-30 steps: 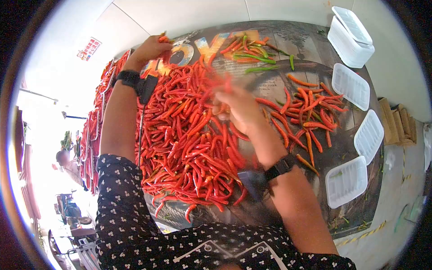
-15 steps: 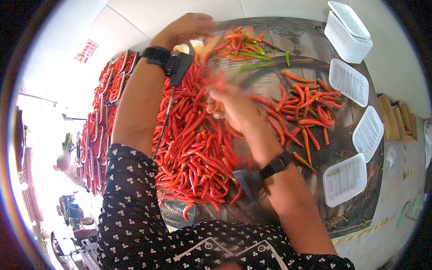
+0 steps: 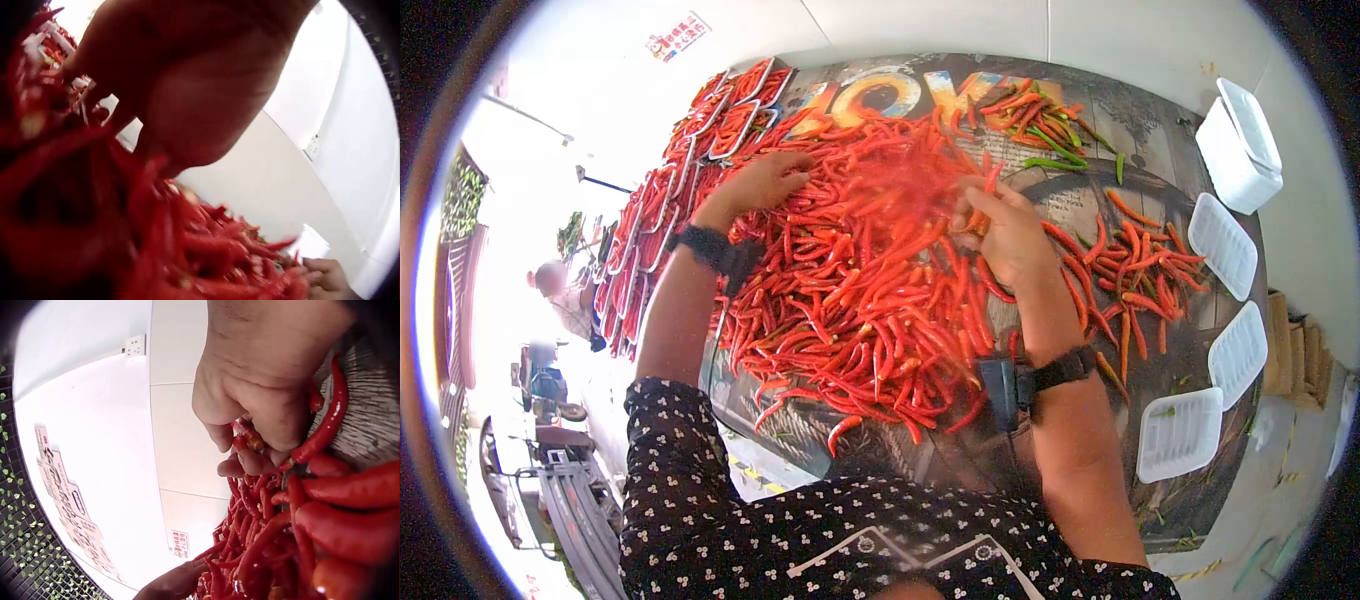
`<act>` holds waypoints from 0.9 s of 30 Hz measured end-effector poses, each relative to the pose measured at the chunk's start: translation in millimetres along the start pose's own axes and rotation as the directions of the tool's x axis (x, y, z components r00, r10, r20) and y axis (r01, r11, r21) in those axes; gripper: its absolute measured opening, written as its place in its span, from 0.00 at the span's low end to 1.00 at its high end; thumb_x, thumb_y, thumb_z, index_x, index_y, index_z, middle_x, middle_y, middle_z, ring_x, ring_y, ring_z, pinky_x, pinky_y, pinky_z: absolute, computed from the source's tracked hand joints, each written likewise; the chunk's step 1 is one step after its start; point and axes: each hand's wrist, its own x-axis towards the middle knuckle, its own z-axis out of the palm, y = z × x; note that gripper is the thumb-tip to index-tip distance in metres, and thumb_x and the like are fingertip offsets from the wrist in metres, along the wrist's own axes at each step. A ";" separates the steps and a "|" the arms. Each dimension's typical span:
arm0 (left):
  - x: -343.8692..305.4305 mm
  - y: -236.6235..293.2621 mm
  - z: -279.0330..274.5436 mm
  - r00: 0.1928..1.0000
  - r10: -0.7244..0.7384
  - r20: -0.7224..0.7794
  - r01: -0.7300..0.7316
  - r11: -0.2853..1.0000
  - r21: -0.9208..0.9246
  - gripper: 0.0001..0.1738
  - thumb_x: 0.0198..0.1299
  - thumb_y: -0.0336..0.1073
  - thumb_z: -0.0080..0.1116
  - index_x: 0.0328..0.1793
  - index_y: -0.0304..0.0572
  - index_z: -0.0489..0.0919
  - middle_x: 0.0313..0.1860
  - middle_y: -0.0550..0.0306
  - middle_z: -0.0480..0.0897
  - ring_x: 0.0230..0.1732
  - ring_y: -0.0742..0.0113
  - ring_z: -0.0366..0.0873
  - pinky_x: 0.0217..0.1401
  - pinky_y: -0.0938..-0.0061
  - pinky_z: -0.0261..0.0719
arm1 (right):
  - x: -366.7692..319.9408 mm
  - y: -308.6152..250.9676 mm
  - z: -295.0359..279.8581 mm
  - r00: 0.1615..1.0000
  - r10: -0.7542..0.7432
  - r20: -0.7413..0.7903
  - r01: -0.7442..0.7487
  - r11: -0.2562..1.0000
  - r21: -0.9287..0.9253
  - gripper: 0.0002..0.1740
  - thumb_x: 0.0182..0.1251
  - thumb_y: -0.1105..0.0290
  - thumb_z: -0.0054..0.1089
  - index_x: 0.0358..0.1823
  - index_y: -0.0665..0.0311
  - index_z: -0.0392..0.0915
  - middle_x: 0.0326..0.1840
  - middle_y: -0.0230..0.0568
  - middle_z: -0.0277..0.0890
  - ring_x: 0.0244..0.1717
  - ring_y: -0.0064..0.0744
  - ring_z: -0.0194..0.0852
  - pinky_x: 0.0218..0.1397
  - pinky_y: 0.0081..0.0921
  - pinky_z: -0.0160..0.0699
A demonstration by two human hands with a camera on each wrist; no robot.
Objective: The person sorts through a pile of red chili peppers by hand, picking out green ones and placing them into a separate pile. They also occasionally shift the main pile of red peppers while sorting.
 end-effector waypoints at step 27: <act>45.9 -23.3 -8.8 0.993 -0.068 0.091 0.069 0.998 -0.007 0.10 0.42 0.30 0.54 0.33 0.42 0.81 0.25 0.54 0.80 0.28 0.65 0.77 0.31 0.70 0.74 | 3.2 1.5 -5.0 1.000 0.008 -0.006 -0.008 1.000 -0.022 0.09 0.63 0.70 0.48 0.43 0.65 0.69 0.27 0.34 0.68 0.26 0.26 0.67 0.23 0.20 0.56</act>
